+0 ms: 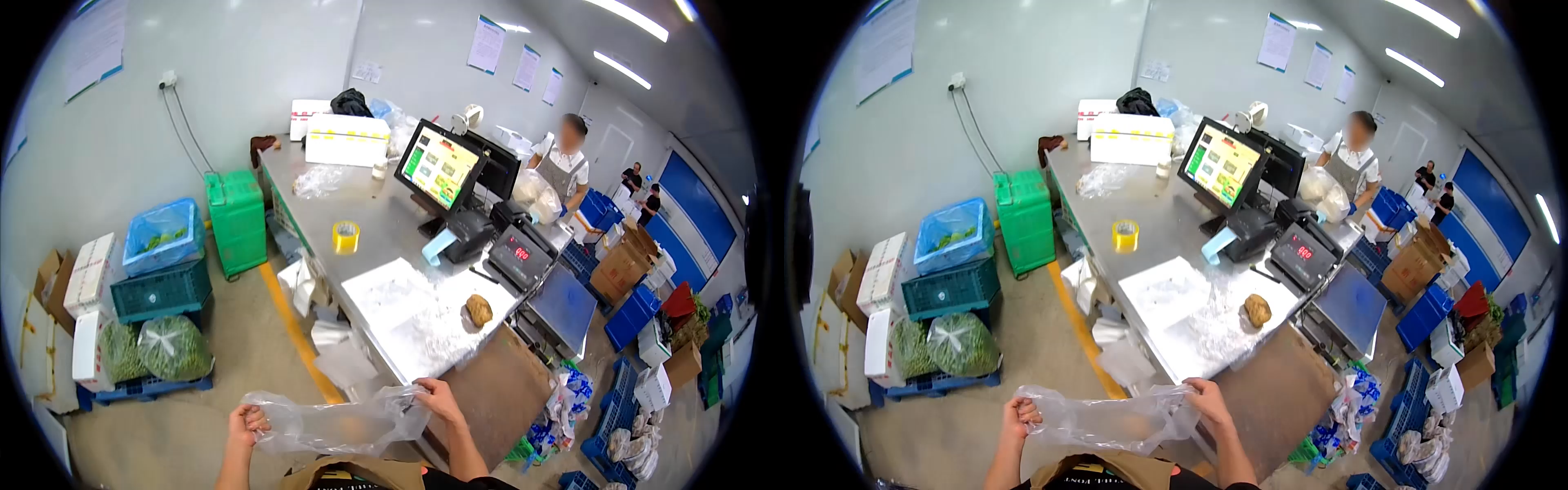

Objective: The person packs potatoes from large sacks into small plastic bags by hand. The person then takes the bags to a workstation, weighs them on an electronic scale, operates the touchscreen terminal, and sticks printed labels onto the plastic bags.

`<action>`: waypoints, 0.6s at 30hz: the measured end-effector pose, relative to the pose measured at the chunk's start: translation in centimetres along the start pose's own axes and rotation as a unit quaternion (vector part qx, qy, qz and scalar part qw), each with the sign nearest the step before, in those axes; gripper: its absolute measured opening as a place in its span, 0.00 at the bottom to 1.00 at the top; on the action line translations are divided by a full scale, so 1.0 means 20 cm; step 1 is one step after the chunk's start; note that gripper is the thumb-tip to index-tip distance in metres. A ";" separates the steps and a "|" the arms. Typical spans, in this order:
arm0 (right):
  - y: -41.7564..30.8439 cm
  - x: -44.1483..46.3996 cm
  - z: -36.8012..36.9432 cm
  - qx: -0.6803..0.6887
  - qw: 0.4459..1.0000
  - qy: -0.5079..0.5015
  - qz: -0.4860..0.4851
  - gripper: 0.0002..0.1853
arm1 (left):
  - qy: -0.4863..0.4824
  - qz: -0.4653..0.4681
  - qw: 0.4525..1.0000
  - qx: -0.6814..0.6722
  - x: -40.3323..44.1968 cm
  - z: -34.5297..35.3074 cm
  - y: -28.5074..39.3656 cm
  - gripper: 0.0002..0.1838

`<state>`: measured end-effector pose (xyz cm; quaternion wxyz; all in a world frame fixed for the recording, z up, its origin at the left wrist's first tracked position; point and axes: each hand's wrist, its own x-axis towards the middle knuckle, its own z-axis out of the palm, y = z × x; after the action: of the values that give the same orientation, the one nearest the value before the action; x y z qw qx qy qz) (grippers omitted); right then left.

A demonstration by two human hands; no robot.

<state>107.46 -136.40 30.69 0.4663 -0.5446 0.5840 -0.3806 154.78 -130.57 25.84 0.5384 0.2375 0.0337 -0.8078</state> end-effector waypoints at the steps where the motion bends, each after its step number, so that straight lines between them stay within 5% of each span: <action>1: -0.03 0.08 -0.03 0.051 0.999 0.006 0.017 0.16 | -0.016 -0.007 0.999 -0.027 0.09 0.04 0.08 0.08; 13: -0.67 1.64 -0.35 0.139 0.987 0.012 -0.084 0.15 | -0.159 0.196 0.957 -0.146 1.10 0.69 0.79 0.17; 18: -0.84 2.36 -0.27 -0.042 0.990 0.043 -0.125 0.21 | -0.188 0.237 0.948 -0.101 1.42 0.96 1.06 0.19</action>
<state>108.33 -185.40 41.96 0.3659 -0.6154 0.5470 -0.4339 158.10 -169.64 35.11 0.7324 0.0270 -0.0441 -0.6789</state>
